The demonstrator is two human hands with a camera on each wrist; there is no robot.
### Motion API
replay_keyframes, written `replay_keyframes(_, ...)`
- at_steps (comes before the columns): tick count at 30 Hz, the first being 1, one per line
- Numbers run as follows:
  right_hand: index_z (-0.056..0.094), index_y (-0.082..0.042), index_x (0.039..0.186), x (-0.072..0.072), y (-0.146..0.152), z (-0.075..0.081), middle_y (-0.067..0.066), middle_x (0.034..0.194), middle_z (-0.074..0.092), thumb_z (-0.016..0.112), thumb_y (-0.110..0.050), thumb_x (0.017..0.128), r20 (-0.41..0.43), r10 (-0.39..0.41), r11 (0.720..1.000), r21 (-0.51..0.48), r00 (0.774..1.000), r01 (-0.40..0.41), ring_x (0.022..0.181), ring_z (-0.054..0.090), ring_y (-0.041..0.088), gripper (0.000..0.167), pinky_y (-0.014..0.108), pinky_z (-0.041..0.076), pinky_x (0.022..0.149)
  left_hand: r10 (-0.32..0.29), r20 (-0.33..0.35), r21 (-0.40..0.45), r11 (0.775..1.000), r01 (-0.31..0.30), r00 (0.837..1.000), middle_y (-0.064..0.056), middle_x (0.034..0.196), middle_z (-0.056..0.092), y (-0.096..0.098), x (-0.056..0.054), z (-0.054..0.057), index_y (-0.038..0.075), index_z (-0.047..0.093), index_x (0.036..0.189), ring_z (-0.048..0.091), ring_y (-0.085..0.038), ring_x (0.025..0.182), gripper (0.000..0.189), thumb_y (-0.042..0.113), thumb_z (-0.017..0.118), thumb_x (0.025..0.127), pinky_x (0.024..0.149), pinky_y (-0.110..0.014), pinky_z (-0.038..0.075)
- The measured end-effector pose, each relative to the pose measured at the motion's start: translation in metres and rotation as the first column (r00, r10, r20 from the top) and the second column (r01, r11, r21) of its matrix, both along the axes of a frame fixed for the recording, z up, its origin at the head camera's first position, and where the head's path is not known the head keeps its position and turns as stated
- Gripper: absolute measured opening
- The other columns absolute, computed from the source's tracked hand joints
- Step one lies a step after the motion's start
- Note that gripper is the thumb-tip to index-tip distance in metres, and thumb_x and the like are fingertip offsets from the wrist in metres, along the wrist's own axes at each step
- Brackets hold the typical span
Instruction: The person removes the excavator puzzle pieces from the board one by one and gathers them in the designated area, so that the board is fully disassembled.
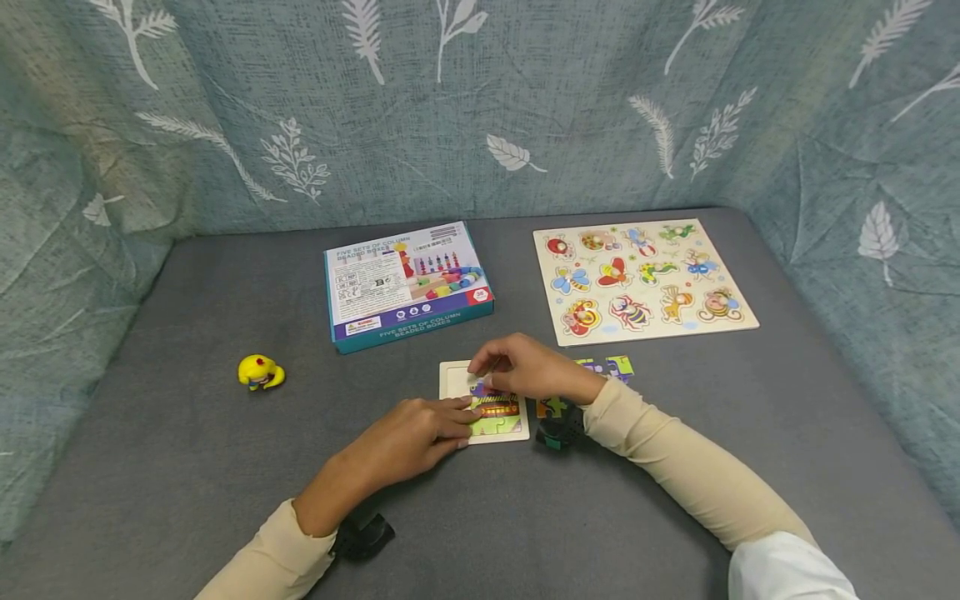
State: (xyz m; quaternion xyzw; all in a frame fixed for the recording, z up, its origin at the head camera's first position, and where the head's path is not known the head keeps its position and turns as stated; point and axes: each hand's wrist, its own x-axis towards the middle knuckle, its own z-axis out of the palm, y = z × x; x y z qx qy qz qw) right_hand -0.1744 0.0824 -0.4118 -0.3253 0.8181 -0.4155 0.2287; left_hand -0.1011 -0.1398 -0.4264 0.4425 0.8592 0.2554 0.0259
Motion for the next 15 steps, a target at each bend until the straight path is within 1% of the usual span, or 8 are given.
replay_keyframes(6,0.07,-0.002,0.103,-0.0014,-0.0011,-0.0022,0.003,0.095,0.068,0.061,0.004,0.092,-0.019,-0.009,1.0,-0.018,1.0,0.008,0.087,0.061,0.011,0.015,0.026,0.051,0.081,0.001,0.001,-0.001,1.0,-0.001,1.0,-0.003,0.117,0.068,0.0,-0.0001,-0.0002,0.008,0.077,0.105,0.058,-0.022,0.119,0.017,0.008,0.072,0.088,0.089,-0.04,0.052)
replay_keyframes(10,0.07,-0.002,0.102,-0.0017,-0.0015,-0.0027,0.002,0.093,0.067,0.062,0.003,0.092,-0.03,-0.005,0.999,-0.033,1.0,0.004,0.084,0.06,0.01,0.013,0.025,0.051,0.079,-0.001,-0.004,0.004,1.0,0.001,1.0,-0.005,0.116,0.069,0.0005,0.0002,-0.0002,0.006,0.077,0.105,0.059,-0.023,0.118,0.018,0.008,0.072,0.088,0.089,-0.041,0.053)
replay_keyframes(15,0.07,0.0,0.102,-0.0018,-0.0023,-0.0021,0.004,0.091,0.067,0.065,0.003,0.09,-0.003,0.005,0.999,-0.037,1.0,-0.005,0.081,0.06,0.011,0.014,0.025,0.051,0.075,0.004,0.002,-0.001,1.0,-0.004,1.0,-0.004,0.116,0.069,0.0005,0.0005,0.0004,0.006,0.076,0.106,0.059,-0.022,0.118,0.018,0.009,0.072,0.089,0.09,-0.04,0.052)
